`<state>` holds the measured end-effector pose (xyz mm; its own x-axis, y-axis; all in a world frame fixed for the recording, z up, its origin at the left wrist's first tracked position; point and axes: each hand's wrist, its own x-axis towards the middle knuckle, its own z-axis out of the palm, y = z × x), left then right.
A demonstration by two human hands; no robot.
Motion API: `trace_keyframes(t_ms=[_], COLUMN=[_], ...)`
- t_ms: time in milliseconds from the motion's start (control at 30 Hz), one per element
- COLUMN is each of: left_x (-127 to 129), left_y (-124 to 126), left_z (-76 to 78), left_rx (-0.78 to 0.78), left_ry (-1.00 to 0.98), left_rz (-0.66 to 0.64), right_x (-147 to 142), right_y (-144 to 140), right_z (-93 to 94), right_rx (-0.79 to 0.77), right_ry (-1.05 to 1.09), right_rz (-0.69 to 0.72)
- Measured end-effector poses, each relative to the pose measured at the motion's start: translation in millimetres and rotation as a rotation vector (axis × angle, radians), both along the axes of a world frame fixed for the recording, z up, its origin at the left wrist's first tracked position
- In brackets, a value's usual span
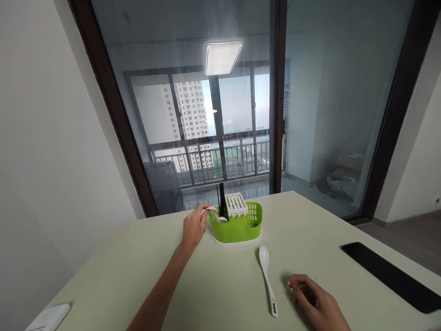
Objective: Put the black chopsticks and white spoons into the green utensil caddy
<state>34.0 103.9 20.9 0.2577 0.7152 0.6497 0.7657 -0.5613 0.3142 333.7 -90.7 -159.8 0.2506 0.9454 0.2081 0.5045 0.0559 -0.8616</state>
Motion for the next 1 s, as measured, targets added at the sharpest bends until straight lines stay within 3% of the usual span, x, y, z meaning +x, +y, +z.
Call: trace_keyframes(t_ms=[333,667,800,933,1000], left_x=[-8,-8,-12,-17,-14], left_y=[14,11,2,-20,-37], left_z=[-26.9,-26.4,-28.8,-46.8,-57.5], left_rx=[-0.075,-0.056,-0.027,0.119,0.151], left_ry=[0.075,0.188,0.195,0.102,0.112], left_rz=[-0.082,-0.119,-0.133,-0.046,-0.069], right_x=[-1,-2,-5,-7,-7], right_y=[1,-2,-4,-5,-5], right_z=[-1.8,-0.8,5.1,6.5,5.8], right_rx=[-0.011,-0.03,-0.03,-0.007,-0.005], right_ry=[0.004,-0.018,-0.007,0.024,0.026], right_rz=[-0.013,-0.009,-0.029,-0.03,-0.031])
